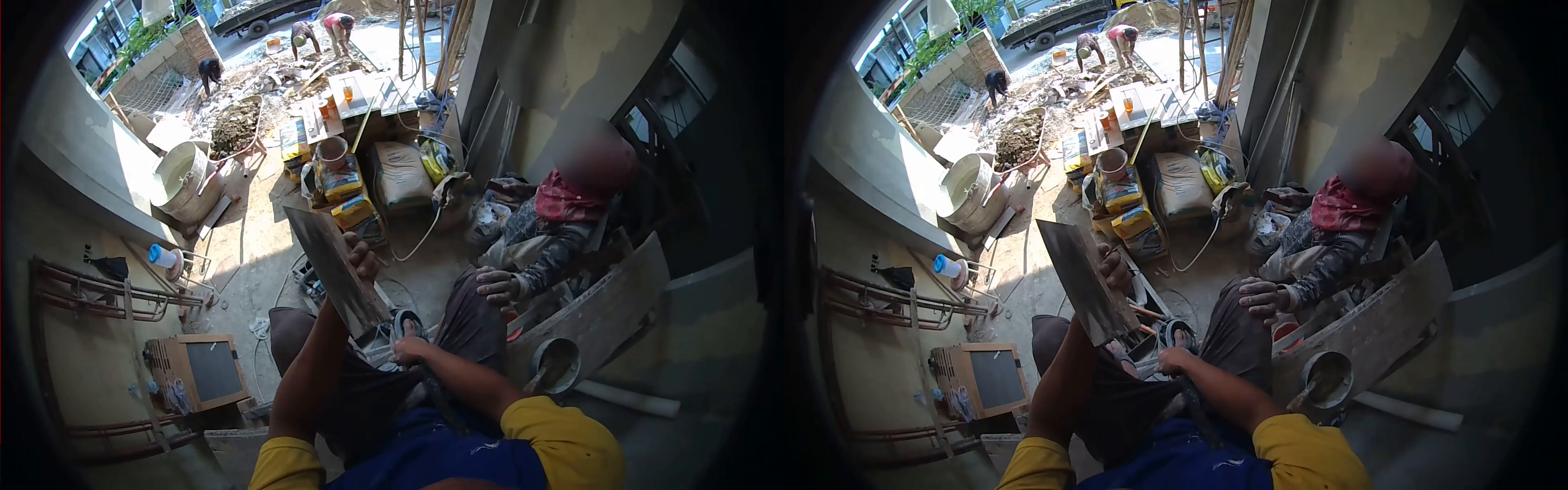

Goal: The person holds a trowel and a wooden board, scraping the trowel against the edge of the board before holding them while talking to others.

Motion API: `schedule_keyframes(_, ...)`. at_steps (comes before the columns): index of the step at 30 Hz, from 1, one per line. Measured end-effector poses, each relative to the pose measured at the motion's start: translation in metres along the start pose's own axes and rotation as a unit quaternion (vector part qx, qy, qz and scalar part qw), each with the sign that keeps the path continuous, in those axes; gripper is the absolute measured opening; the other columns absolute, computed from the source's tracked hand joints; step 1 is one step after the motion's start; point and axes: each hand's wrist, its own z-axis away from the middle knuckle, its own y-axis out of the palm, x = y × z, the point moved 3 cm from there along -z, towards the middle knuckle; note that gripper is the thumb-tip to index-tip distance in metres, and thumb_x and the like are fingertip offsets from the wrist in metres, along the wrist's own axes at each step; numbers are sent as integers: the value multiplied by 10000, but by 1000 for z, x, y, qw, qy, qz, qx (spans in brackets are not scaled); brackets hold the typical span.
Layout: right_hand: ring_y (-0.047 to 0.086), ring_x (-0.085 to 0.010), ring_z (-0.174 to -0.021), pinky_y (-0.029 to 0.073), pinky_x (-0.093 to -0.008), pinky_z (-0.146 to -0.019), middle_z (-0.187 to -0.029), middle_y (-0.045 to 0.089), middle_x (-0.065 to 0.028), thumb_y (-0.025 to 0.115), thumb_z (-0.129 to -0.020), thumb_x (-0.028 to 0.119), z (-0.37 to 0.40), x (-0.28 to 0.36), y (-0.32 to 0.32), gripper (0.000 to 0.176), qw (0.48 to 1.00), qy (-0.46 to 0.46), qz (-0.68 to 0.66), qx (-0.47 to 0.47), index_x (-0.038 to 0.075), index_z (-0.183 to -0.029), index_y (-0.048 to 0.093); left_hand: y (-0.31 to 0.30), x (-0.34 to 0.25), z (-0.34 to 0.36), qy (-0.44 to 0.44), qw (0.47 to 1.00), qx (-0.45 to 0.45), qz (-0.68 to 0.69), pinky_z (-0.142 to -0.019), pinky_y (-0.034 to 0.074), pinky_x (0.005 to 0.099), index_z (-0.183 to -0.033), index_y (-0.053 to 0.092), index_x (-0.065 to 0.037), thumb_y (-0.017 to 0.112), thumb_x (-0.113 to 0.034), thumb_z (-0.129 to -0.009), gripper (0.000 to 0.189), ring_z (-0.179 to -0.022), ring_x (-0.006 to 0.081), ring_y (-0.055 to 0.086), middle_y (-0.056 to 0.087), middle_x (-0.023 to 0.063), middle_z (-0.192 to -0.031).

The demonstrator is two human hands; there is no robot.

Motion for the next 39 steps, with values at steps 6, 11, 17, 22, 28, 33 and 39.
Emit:
schedule_keyframes(6,616,-367,-863,444,-450,-773,-853,647,-204,551,-816,403,2,9,-7,413,1000,3,-21,23,11,-824,682,13,-5,8,-6,998,-59,-18,-688,381,286,-1240,450,6,436,-252,-942,394,-751,167,488,486,46,-851)
schedule_keyframes(11,616,-363,-856,445,-454,-753,-857,651,-195,559,-815,363,6,2,-8,363,999,-13,-15,-29,21,-823,683,10,-10,12,-1,997,-70,-45,-666,368,274,-1259,438,11,439,-251,-937,415,-743,159,482,492,45,-849)
schedule_keyframes(17,612,-369,-890,444,-456,-795,-897,644,-207,547,-824,356,12,1,-6,385,1000,-17,-7,-13,-6,-854,673,6,2,0,-7,998,-64,-19,-688,407,297,-1229,456,5,473,-242,-927,390,-761,191,508,508,72,-875)
schedule_keyframes(22,613,-374,-881,449,-459,-792,-904,641,-209,545,-821,362,9,0,-2,392,998,0,-43,-52,-6,-866,671,4,5,0,-25,997,-75,-20,-689,411,303,-1223,457,1,472,-230,-928,375,-753,191,507,509,68,-871)
schedule_keyframes(28,622,-359,-855,475,-456,-734,-878,646,-200,548,-818,379,3,4,-8,386,999,-38,-5,-32,15,-848,676,11,2,3,-26,996,-70,-49,-699,418,305,-1226,451,-5,462,-220,-933,364,-769,184,500,505,65,-891)
schedule_keyframes(33,619,-361,-864,471,-459,-740,-880,647,-200,551,-821,378,6,5,-11,388,999,-39,7,-29,12,-859,676,13,1,6,-11,994,-90,-63,-677,384,266,-1223,463,31,455,-233,-934,392,-732,160,488,502,51,-850)
schedule_keyframes(39,602,-383,-910,443,-446,-818,-904,643,-210,551,-825,374,16,3,-6,401,999,-18,-24,-28,-4,-877,674,8,1,4,-8,996,-76,-49,-672,383,264,-1227,456,23,445,-238,-938,389,-734,157,490,501,48,-852)
